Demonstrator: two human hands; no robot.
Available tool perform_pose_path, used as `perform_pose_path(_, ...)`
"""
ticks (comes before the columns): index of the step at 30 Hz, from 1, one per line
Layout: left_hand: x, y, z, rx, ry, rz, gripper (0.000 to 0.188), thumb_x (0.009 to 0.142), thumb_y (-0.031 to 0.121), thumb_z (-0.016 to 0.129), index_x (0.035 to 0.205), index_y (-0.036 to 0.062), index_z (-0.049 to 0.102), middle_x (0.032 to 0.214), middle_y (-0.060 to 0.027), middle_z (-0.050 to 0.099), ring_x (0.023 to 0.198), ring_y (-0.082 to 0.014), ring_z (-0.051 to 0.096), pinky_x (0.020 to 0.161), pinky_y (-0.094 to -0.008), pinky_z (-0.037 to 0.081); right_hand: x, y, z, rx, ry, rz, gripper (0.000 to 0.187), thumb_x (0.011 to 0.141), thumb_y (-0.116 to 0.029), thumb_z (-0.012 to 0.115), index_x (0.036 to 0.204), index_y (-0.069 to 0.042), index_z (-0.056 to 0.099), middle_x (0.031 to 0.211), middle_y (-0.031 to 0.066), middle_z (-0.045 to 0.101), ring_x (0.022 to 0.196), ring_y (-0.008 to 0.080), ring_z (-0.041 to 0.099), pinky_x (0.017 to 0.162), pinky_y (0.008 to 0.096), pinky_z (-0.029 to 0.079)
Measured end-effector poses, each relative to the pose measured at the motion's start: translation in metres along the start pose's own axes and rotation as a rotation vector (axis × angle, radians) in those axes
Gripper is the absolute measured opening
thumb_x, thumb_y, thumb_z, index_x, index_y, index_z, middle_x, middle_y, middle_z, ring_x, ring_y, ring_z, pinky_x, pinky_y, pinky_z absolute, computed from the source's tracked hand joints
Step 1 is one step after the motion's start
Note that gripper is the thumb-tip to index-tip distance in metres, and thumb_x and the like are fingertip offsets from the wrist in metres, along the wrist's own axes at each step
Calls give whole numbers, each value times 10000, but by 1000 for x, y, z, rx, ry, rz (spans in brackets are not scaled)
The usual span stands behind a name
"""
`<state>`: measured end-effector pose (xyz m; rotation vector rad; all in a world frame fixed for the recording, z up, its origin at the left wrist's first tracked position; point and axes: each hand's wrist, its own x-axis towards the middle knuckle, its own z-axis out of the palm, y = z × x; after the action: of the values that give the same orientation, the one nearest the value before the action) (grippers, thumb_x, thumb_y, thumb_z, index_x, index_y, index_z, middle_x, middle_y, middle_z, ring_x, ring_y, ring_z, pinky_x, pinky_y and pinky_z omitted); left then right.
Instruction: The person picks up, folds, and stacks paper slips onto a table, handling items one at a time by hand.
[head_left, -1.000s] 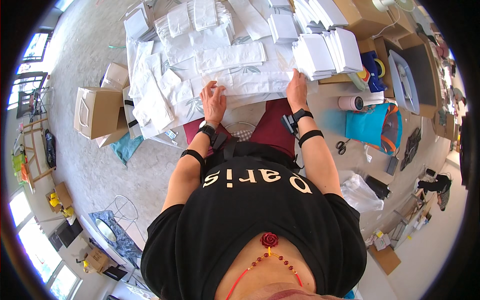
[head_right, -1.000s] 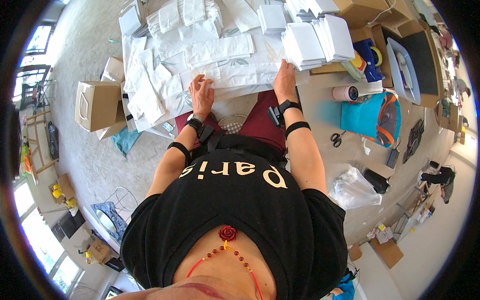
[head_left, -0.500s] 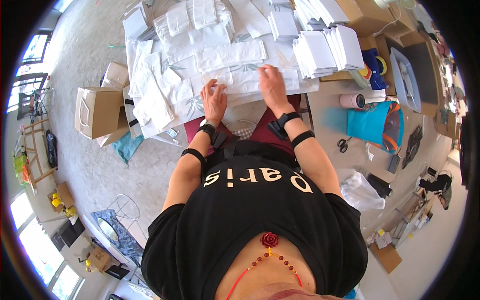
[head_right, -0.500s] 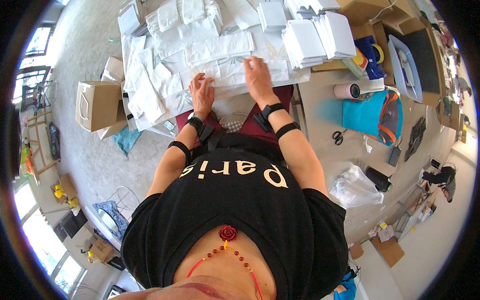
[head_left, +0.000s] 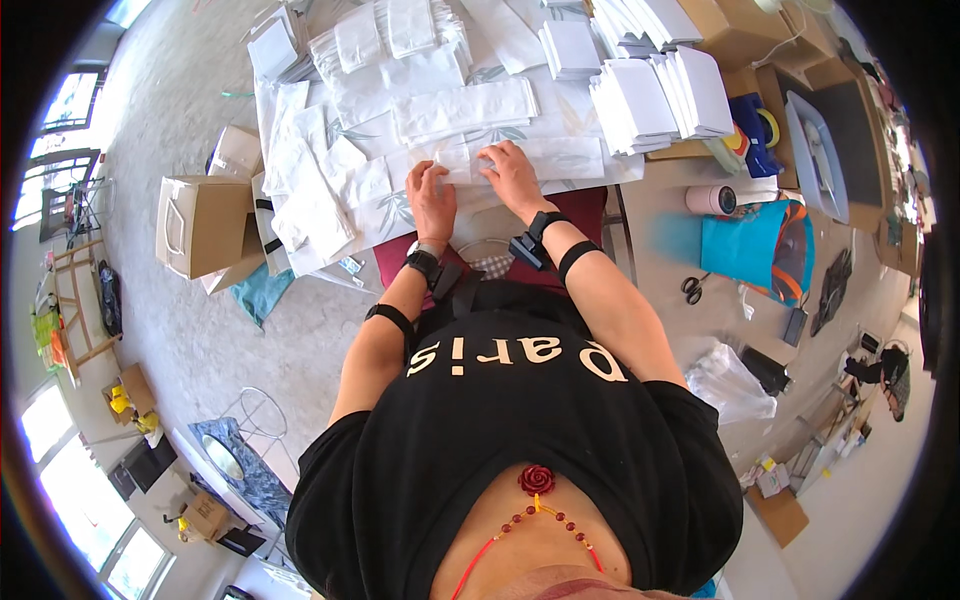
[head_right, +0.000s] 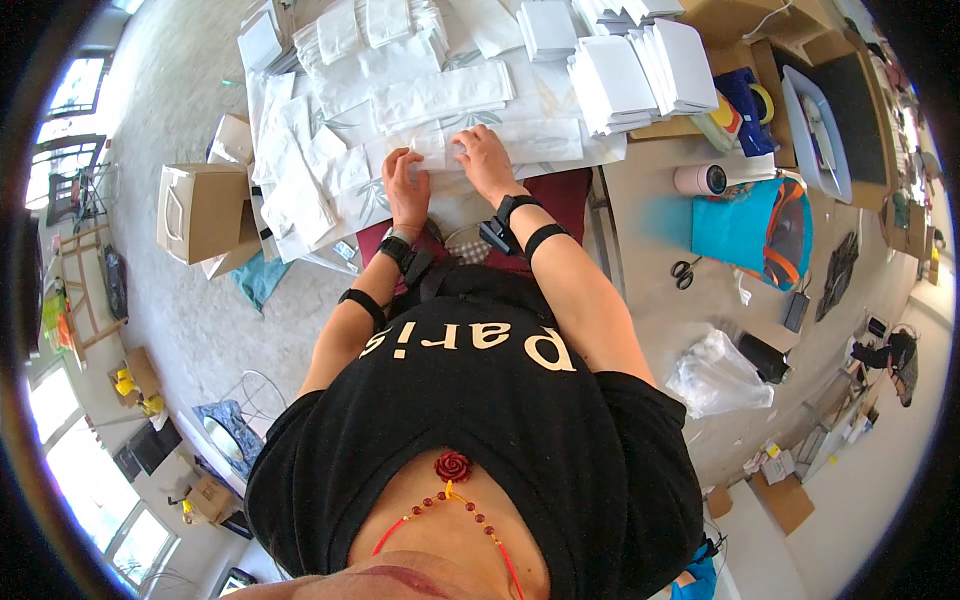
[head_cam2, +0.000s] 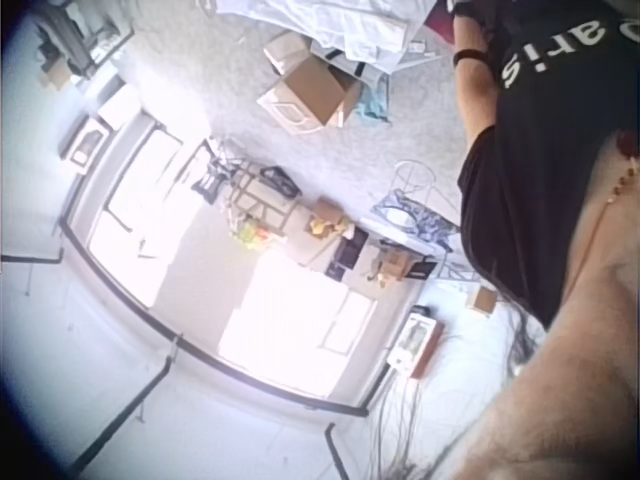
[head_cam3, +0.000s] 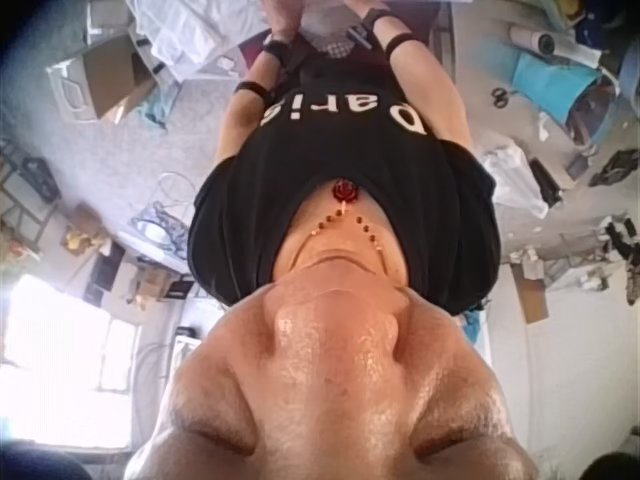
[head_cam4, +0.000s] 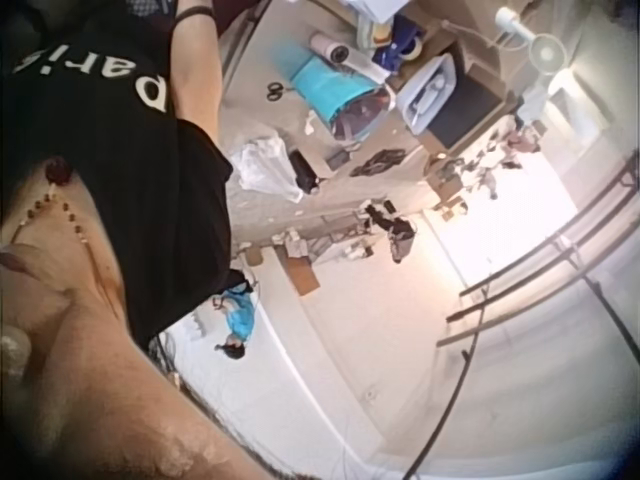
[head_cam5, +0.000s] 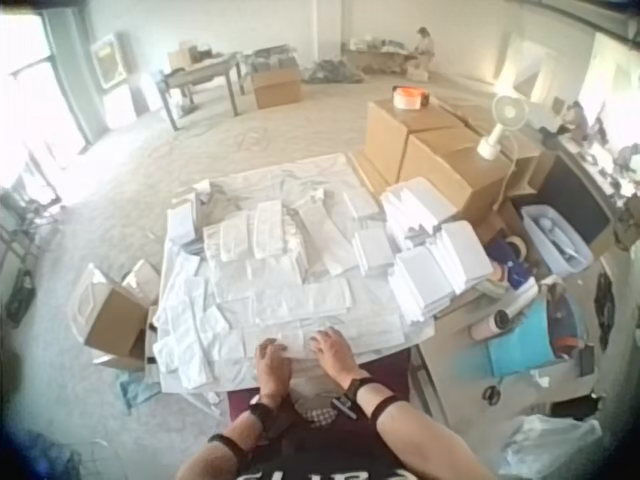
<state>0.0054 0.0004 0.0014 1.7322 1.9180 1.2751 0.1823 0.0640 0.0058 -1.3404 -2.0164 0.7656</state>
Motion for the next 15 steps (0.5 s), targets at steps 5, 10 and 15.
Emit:
perform_pose_path(5,-1,-1,1,-305,110,-331,178,924,61,690,1076,10,614,1018,-115,690,893,-211,668,781,-330,532,-2,-4,0,-29,-6,-20,392,812,-61,802,1183,-141,701,1097,102,613,1050,326,601,931,420,512)
perform_pose_path(10,11,6,-7,-565,-5,-722,198,1019,120,639,1140,-26,580,1083,-127,701,912,-148,675,776,-315,575,-2,0,0,-68,-27,-38,478,801,-135,834,1260,-168,707,1113,99,607,1069,308,589,954,407,506)
perform_pose_path(15,13,10,2,-981,-6,-726,238,1031,109,618,1235,14,543,1123,-98,697,1010,-196,699,895,-356,591,-2,0,0,-92,-57,-30,529,786,-216,857,1293,-175,711,1113,93,605,1058,300,583,961,405,500)
